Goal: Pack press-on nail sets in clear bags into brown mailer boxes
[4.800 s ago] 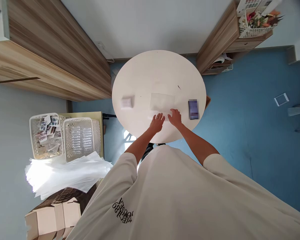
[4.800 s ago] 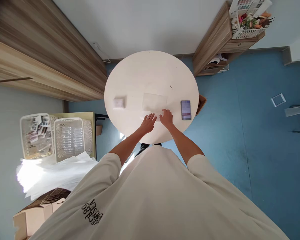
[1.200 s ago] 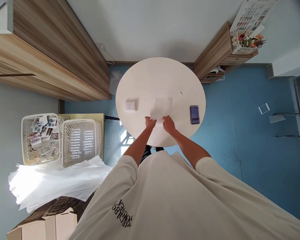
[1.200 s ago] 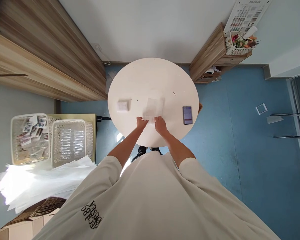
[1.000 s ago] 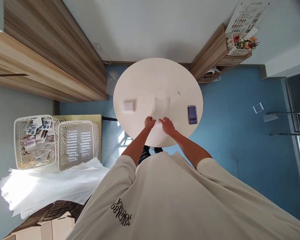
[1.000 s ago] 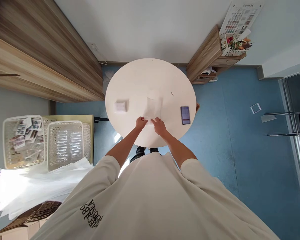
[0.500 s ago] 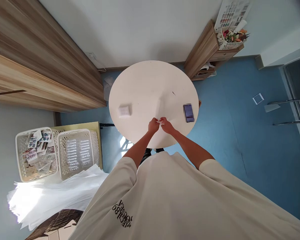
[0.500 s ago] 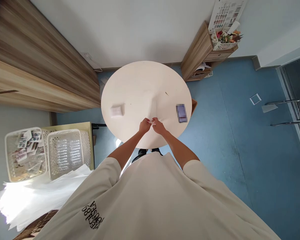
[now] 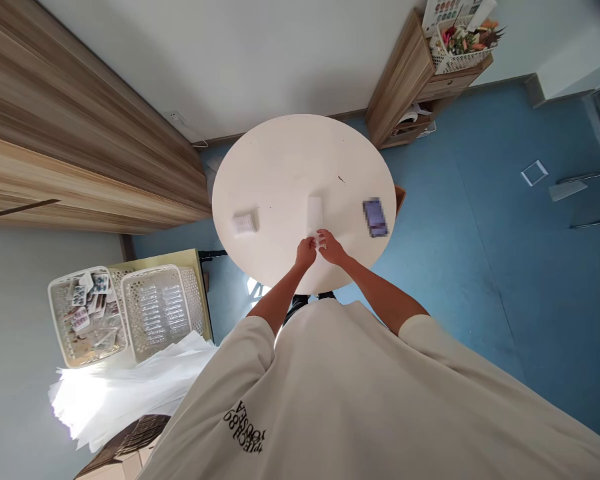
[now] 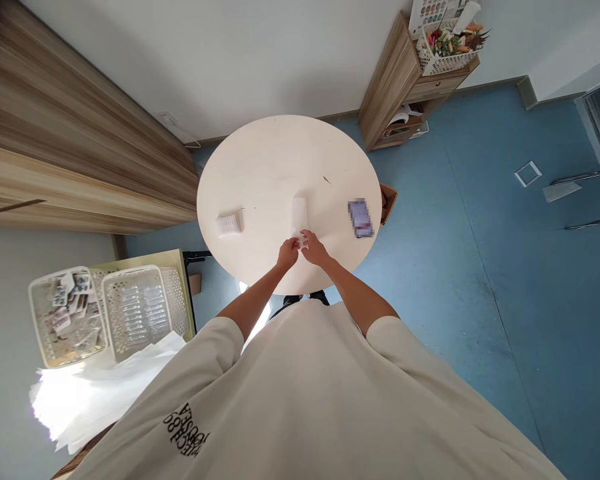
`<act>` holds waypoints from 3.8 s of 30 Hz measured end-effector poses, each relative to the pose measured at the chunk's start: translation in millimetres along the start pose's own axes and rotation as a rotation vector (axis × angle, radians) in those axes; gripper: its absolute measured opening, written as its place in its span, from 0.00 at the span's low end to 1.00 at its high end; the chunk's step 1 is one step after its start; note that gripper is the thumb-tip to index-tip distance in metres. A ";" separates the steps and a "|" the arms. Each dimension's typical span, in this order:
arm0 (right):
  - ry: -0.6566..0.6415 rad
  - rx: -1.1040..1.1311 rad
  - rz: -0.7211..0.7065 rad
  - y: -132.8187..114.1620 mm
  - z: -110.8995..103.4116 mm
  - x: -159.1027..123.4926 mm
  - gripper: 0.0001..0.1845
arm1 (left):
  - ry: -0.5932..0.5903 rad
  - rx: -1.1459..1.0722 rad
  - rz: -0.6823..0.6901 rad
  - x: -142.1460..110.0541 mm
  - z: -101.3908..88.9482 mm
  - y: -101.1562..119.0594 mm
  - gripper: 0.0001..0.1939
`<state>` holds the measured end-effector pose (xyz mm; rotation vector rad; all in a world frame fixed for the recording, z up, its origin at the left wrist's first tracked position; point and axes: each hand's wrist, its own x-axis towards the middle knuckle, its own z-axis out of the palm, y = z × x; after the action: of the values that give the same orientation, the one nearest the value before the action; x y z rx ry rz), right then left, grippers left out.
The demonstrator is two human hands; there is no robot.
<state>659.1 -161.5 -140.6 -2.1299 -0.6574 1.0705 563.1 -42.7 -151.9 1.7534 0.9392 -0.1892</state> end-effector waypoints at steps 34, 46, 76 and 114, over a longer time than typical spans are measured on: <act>-0.159 -0.534 -0.058 15.7 26.2 -29.9 0.45 | -0.156 0.550 0.369 -35.4 -21.6 -47.1 0.41; -0.193 -0.658 -0.150 21.5 37.5 -46.1 0.41 | -0.154 0.606 0.313 -61.4 -22.3 -57.4 0.41; -0.316 -0.567 -0.119 -13.8 -1.0 5.5 0.26 | -0.182 0.384 0.048 -11.3 -43.6 -35.9 0.19; 0.052 -0.430 -0.083 8.2 36.2 0.4 0.30 | -0.024 0.647 0.263 -44.4 -41.1 -40.1 0.39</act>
<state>630.4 -154.7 -163.1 -2.4556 -1.0150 0.8837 493.5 -25.2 -140.6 2.4418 0.6527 -0.3716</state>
